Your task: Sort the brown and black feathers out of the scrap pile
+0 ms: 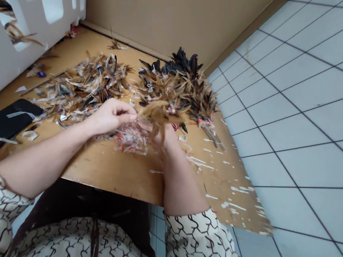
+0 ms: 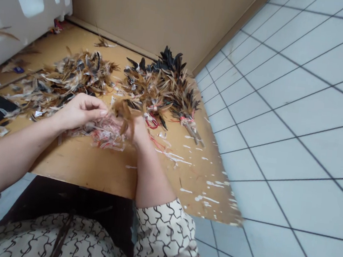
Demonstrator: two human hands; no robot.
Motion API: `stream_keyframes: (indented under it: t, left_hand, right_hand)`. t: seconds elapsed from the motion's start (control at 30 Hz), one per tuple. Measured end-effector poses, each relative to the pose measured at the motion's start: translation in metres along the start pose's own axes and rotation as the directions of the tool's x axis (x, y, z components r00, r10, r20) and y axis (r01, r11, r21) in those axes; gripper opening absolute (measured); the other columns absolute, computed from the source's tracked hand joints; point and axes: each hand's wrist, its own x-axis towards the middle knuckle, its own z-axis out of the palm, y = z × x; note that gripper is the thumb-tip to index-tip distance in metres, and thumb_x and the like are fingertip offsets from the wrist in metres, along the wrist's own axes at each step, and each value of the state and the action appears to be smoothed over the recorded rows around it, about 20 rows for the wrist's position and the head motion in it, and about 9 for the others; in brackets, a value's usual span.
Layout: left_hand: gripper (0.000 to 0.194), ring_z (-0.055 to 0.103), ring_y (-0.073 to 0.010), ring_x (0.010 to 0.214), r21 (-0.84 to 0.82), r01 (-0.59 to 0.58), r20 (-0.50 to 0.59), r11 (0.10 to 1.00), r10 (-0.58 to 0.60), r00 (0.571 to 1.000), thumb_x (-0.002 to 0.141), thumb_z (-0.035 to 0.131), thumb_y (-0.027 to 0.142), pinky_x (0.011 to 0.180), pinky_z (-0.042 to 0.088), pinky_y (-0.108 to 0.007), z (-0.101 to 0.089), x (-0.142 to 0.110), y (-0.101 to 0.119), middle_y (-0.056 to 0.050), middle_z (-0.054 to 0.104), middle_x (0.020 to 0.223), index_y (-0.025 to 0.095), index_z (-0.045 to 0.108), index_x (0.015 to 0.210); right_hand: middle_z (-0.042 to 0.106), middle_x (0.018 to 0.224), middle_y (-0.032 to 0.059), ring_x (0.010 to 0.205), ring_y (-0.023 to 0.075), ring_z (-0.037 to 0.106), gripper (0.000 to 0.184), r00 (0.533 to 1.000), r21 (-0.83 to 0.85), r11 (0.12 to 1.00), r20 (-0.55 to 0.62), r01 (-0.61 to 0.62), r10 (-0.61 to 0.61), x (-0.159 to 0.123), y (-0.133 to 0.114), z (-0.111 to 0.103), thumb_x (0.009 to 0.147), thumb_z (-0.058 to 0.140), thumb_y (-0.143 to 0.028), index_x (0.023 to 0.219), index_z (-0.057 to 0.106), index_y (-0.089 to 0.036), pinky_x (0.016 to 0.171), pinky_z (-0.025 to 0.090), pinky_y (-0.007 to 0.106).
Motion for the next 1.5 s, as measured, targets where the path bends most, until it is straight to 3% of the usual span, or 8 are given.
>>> stream_keyframes:
  t: [0.17, 0.37, 0.53, 0.77, 0.93, 1.13, 1.3, 1.5]
  left_hand:
    - [0.018, 0.037, -0.0053, 0.042, -0.15, 0.132, -0.208, 0.98, -0.162, 0.965, 0.064, 0.061, 0.023, 0.045, 0.03, -0.02, 0.001, 0.005, -0.004, 0.003, 0.049, 0.045, 0.013, 0.058, 0.05]
    - [0.015, 0.039, -0.0056, 0.042, -0.114, 0.227, -0.272, 0.967, -0.25, 0.929, 0.061, 0.061, 0.017, 0.044, 0.03, -0.019, 0.006, 0.004, -0.001, 0.004, 0.049, 0.043, 0.013, 0.057, 0.047]
    - [0.018, 0.037, -0.0047, 0.039, -0.168, 0.276, -0.22, 0.946, -0.309, 0.925, 0.061, 0.061, 0.015, 0.043, 0.03, -0.019, 0.008, 0.005, 0.002, 0.005, 0.046, 0.04, 0.013, 0.055, 0.045]
    - [0.012, 0.042, -0.0045, 0.038, -0.423, 0.402, -0.048, 0.812, -0.463, 0.885, 0.061, 0.062, 0.008, 0.042, 0.036, -0.018, 0.01, 0.008, -0.004, 0.002, 0.051, 0.043, 0.013, 0.059, 0.05]
    - [0.011, 0.046, -0.0048, 0.04, -0.489, 0.439, 0.037, 0.754, -0.485, 0.874, 0.062, 0.063, 0.008, 0.043, 0.04, -0.017, 0.007, 0.007, -0.003, 0.001, 0.055, 0.046, 0.012, 0.059, 0.052]
    - [0.008, 0.049, -0.0051, 0.041, -0.49, 0.483, 0.114, 0.725, -0.497, 0.861, 0.062, 0.062, 0.007, 0.044, 0.042, -0.016, 0.007, 0.006, 0.001, 0.0, 0.057, 0.048, 0.011, 0.061, 0.055]
    - [0.007, 0.05, -0.006, 0.043, -0.502, 0.47, 0.163, 0.726, -0.455, 0.876, 0.06, 0.062, 0.008, 0.045, 0.042, -0.017, 0.005, 0.006, -0.001, -0.001, 0.058, 0.048, 0.01, 0.062, 0.054]
    - [0.004, 0.05, -0.0073, 0.045, -0.518, 0.459, 0.192, 0.722, -0.425, 0.885, 0.058, 0.061, 0.009, 0.047, 0.042, -0.02, 0.002, 0.006, -0.003, -0.002, 0.058, 0.05, 0.01, 0.064, 0.056]
  right_hand:
    - [0.045, 0.049, -0.0051, 0.047, 0.0062, 0.036, 0.026, 1.0, -0.055, 0.998, 0.021, 0.019, -0.018, -0.009, -0.002, 0.015, 0.064, 0.064, -0.04, 0.059, 0.055, -0.016, 0.047, 0.031, 0.022]
    - [0.046, 0.053, -0.0048, 0.051, 0.0071, 0.039, 0.015, 0.979, -0.226, 0.959, -0.073, 0.17, -0.19, -0.02, -0.009, 0.026, 0.071, 0.055, -0.022, 0.058, 0.051, -0.017, 0.053, 0.034, 0.022]
    - [0.049, 0.056, -0.0038, 0.055, 0.0086, 0.043, 0.014, 0.947, -0.294, 0.927, -0.148, 0.234, -0.286, -0.018, -0.006, 0.028, 0.075, 0.053, -0.023, 0.062, 0.054, -0.018, 0.055, 0.038, 0.024]
    - [0.059, 0.071, 0.0014, 0.072, 0.0126, 0.054, 0.021, 0.865, -0.367, 0.852, -0.195, 0.373, -0.462, -0.018, -0.008, 0.027, 0.078, 0.057, -0.026, 0.058, 0.056, -0.019, 0.07, 0.045, 0.029]
    - [0.063, 0.079, 0.0029, 0.077, 0.0135, 0.058, 0.019, 0.891, -0.2, 0.912, -0.219, 0.359, -0.399, -0.018, -0.007, 0.027, 0.077, 0.059, -0.031, 0.062, 0.059, -0.019, 0.075, 0.048, 0.032]
    - [0.058, 0.062, -0.0015, 0.054, 0.0088, 0.049, 0.024, 0.946, 0.021, 0.976, -0.253, 0.217, -0.204, -0.015, -0.003, 0.024, 0.074, 0.062, -0.042, 0.07, 0.06, -0.018, 0.056, 0.045, 0.026]
    - [0.054, 0.056, -0.0031, 0.049, 0.0073, 0.044, 0.028, 0.967, 0.109, 0.985, -0.229, 0.135, -0.108, -0.013, -0.001, 0.021, 0.07, 0.063, -0.046, 0.071, 0.06, -0.018, 0.05, 0.041, 0.024]
    - [0.061, 0.067, -0.0004, 0.059, 0.0099, 0.054, 0.028, 0.983, 0.129, 0.984, -0.151, 0.127, -0.107, -0.015, -0.006, 0.015, 0.064, 0.069, -0.042, 0.077, 0.061, -0.018, 0.058, 0.048, 0.027]
